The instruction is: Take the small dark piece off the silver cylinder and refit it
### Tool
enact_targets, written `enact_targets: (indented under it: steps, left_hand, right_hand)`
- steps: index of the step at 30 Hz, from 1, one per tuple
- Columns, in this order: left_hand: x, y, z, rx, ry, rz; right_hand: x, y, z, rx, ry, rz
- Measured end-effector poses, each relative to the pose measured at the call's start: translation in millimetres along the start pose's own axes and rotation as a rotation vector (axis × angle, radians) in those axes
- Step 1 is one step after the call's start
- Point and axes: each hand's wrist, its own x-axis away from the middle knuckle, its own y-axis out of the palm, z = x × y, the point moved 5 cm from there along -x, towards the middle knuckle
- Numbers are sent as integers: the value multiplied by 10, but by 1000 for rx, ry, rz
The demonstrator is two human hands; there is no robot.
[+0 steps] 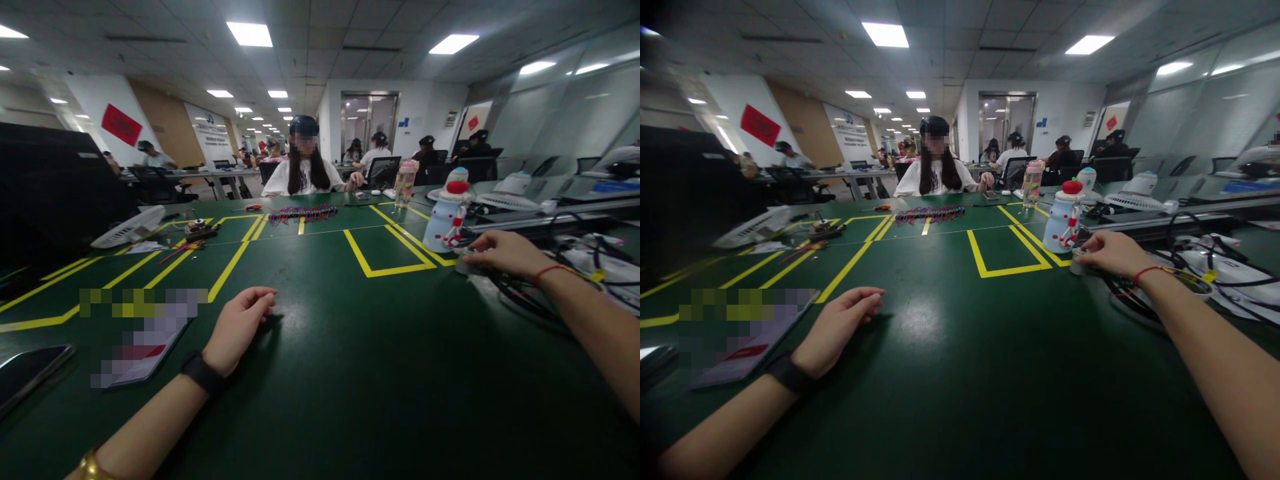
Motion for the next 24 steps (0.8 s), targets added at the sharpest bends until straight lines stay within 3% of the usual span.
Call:
enact_targets:
  steps: [2,5,8,11,15,21,24]
  left_hand:
    - [-4,12,5,-10,1,4]
    - [-2,34,23,-43,10,-1]
    - [16,49,62,-88,40,-21]
    - [55,83,130,-158,87,-68]
    - [163,214,274,-218,170,-167]
    - [431,520,606,-240,387,-300]
    - [491,615,714,-243,445,-301]
  right_hand:
    - [109,62,-251,-100,-86,30]
    - [483,311,-849,-371,-324,13]
    - [1034,723,-1483,-678,-547,-214]
    - [1515,1035,-1893,-765,-695,-354]
    - [1784,1225,-2035,-781,-751,-410]
    - [1758,1396,-1941,-915,-615,-491]
    - [1762,1435,-1936,-933,-604,-510]
